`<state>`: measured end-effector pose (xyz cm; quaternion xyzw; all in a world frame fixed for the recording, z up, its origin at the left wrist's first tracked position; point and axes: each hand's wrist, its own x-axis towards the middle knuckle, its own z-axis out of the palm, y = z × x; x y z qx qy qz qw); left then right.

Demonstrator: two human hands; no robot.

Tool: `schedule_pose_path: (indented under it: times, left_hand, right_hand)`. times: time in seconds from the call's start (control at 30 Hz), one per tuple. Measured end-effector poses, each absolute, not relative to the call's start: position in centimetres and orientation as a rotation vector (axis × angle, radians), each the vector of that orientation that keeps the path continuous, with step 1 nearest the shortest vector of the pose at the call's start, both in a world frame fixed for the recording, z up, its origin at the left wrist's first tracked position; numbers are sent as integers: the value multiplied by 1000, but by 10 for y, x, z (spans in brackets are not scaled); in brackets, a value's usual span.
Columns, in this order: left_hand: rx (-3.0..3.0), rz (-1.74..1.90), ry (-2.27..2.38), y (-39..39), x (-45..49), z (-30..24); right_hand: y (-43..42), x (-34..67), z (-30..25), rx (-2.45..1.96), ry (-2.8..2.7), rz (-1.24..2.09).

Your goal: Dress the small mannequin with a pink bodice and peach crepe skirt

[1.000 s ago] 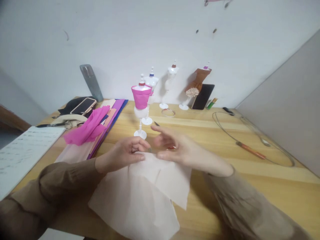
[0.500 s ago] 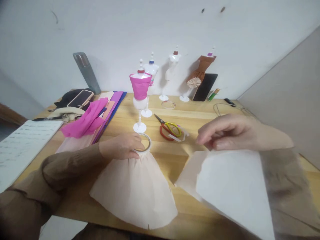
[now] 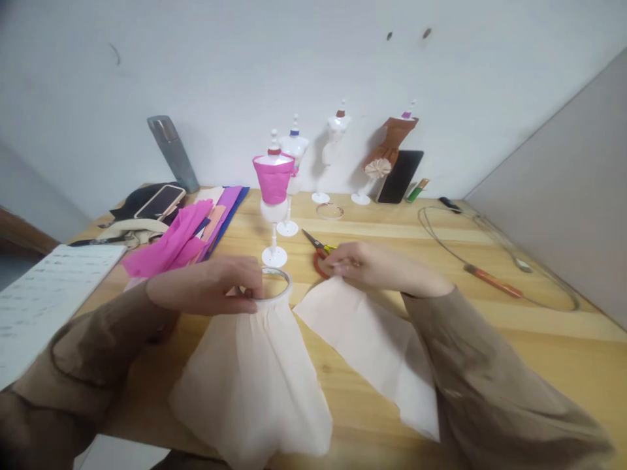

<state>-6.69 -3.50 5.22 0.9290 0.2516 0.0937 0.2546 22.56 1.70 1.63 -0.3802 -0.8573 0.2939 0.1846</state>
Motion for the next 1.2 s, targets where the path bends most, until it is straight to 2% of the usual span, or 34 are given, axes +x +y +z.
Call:
schedule_pose_path:
  times: [0.13, 0.33, 0.5, 0.63, 0.83, 1.2]
  left_hand:
    - [2692, 340, 674, -41, -70, 65]
    - [2701, 386, 548, -36, -67, 53]
    - [2317, 751, 650, -25, -70, 52]
    - [1946, 1028, 1009, -12, -76, 49]
    - [1456, 799, 1015, -5, -75, 36]
    - [1515, 935, 1075, -9, -62, 26]
  right_hand:
    - [-5, 211, 32, -968, -2218, 982]
    - [-26, 176, 31, -522, -2486, 699]
    - [-14, 183, 21, -578, -2451, 640]
    - [-6, 195, 20, -646, -2366, 670]
    - [-6, 197, 26, -672, -2410, 580]
    - [-10, 200, 28, -715, -2419, 508]
